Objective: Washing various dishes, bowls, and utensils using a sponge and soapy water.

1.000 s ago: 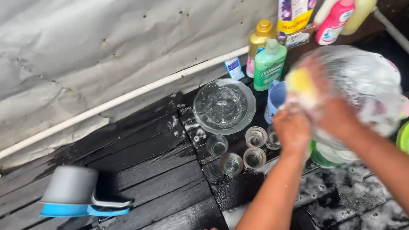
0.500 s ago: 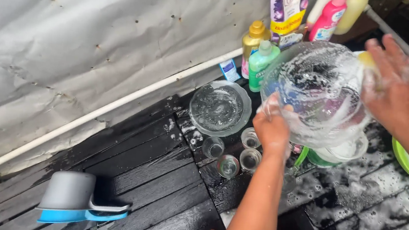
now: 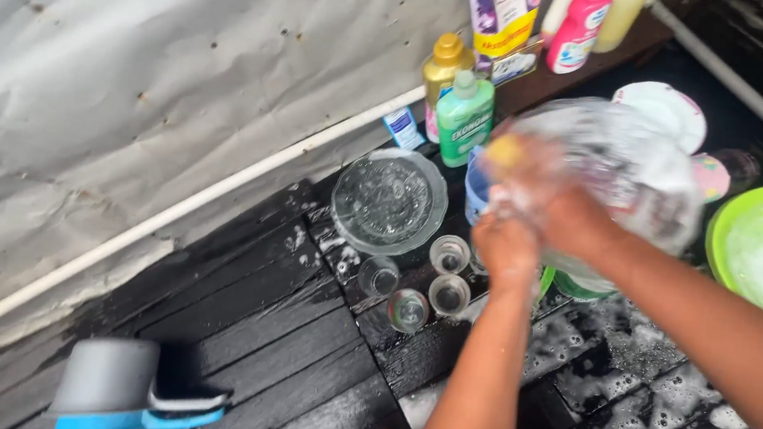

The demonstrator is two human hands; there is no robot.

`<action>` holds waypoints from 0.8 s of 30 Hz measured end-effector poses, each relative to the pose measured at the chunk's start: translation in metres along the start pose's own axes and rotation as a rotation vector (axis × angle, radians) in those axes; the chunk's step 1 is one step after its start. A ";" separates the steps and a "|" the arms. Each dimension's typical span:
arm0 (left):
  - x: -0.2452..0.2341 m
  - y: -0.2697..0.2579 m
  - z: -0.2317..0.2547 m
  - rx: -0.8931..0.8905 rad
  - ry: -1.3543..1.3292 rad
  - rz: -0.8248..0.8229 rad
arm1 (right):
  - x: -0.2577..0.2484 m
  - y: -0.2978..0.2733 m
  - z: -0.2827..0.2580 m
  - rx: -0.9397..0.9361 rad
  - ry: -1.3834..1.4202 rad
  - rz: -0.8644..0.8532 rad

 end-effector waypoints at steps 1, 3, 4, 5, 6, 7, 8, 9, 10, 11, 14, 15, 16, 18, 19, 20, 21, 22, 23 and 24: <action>-0.007 0.005 0.008 0.002 0.000 -0.006 | -0.007 -0.006 -0.001 0.002 -0.004 0.004; -0.025 0.018 0.020 -0.135 -0.470 -0.035 | -0.011 -0.016 -0.009 -0.109 0.128 -0.182; -0.028 0.017 0.039 -0.131 -0.472 -0.034 | -0.019 -0.026 0.006 -0.114 0.128 -0.181; -0.033 0.015 0.056 -0.188 -0.426 -0.009 | -0.023 -0.035 0.026 0.015 -0.095 -0.269; -0.039 0.014 0.073 -0.244 -0.379 0.015 | -0.028 -0.045 0.046 0.146 -0.319 -0.350; -0.038 0.015 0.068 -0.248 -0.375 0.018 | -0.034 -0.054 0.066 0.148 -0.314 -0.353; -0.035 0.017 0.065 -0.165 -0.407 -0.028 | -0.045 -0.063 0.087 0.166 -0.437 -0.241; -0.029 0.018 0.063 -0.087 -0.438 -0.085 | -0.059 -0.075 0.107 0.193 -0.566 -0.127; -0.023 0.007 0.065 -0.095 -0.435 -0.092 | -0.059 -0.073 0.098 0.203 -0.569 -0.129; -0.012 0.002 0.073 -0.080 -0.423 -0.095 | -0.070 -0.068 0.103 0.553 -0.007 0.246; 0.018 -0.010 0.082 -0.009 -0.476 -0.042 | -0.069 -0.050 0.059 0.932 0.785 0.673; 0.021 -0.021 0.076 0.022 -0.528 0.038 | -0.060 -0.049 0.031 1.036 0.988 0.715; 0.021 -0.029 0.087 0.019 -0.529 0.039 | -0.049 -0.054 0.026 1.038 0.985 0.714; 0.026 -0.047 0.100 -0.335 -0.861 0.065 | -0.035 -0.057 0.013 0.633 1.017 0.760; 0.018 -0.040 0.102 -0.331 -0.865 0.063 | -0.054 -0.054 0.026 0.627 1.017 0.759; 0.012 -0.033 0.106 -0.307 -0.812 -0.028 | -0.073 -0.051 0.038 0.683 0.845 0.654; 0.003 -0.030 0.106 -0.289 -0.756 -0.107 | -0.090 -0.051 0.049 0.740 0.676 0.537; 0.000 -0.019 0.098 -0.290 -0.759 -0.097 | -0.096 -0.056 0.059 0.741 0.679 0.527; 0.000 -0.010 0.094 -0.220 -0.663 -0.233 | -0.101 -0.064 0.068 0.796 0.508 0.416; 0.000 -0.002 0.091 -0.149 -0.564 -0.368 | -0.107 -0.072 0.077 0.844 0.337 0.301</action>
Point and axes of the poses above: each hand's wrist, its own y-axis towards the middle knuckle, its own x-axis out of the palm, z = x × y, the point moved 3 cm from there along y, towards the middle knuckle, and after that the axes turned 2 degrees about -x, right-handed, at the moved point
